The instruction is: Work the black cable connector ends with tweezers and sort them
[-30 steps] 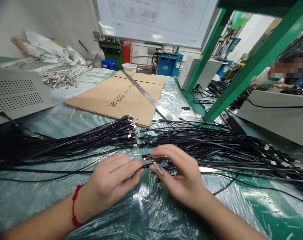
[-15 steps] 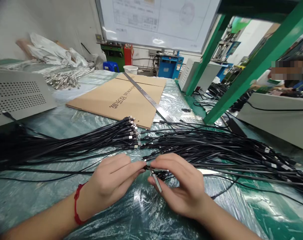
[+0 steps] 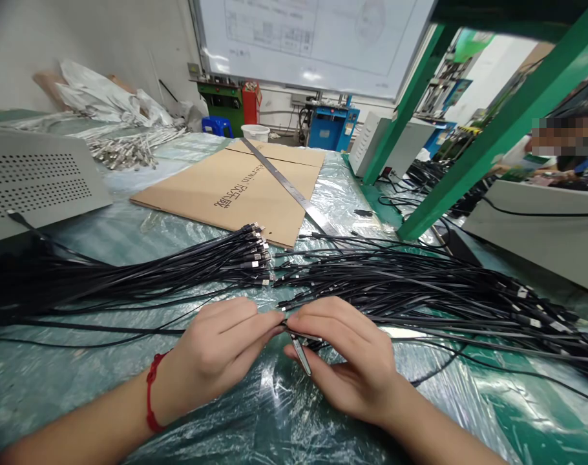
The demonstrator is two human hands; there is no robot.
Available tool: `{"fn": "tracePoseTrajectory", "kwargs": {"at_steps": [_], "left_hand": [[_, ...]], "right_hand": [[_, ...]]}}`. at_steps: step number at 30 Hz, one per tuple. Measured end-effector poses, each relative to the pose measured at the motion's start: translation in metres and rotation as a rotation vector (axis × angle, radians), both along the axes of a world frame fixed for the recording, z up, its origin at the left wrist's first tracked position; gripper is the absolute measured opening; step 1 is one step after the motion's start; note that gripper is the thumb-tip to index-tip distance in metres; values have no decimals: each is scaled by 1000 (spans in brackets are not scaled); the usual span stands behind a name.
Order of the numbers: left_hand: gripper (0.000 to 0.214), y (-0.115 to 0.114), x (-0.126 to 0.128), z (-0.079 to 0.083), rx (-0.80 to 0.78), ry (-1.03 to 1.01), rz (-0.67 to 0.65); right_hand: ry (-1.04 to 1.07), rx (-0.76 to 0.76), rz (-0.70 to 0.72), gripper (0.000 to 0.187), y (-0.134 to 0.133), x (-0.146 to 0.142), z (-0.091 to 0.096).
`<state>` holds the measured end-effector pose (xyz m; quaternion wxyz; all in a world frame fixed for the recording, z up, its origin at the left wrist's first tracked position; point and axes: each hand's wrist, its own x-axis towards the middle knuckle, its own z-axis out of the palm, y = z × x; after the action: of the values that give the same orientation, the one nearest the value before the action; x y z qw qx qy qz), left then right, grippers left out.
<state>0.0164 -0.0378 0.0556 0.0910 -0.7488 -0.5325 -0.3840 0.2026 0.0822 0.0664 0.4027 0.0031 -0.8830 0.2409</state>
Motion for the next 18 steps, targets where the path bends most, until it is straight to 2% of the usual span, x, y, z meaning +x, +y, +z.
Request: {"fn": "tracePoseTrajectory", "kwargs": {"at_steps": [7, 12, 15, 18], "left_hand": [[19, 0, -1, 2, 11, 31, -3], [20, 0, 0, 1, 6, 26, -7], [17, -1, 1, 0, 12, 6, 10], [17, -1, 1, -1, 16, -8, 46]], "right_hand": [[-34, 6, -15, 37, 0, -1, 5], [-54, -15, -18, 37, 1, 0, 1], [-44, -129, -111, 29, 3, -2, -3], [-96, -408, -206, 18, 3, -6, -4]]}}
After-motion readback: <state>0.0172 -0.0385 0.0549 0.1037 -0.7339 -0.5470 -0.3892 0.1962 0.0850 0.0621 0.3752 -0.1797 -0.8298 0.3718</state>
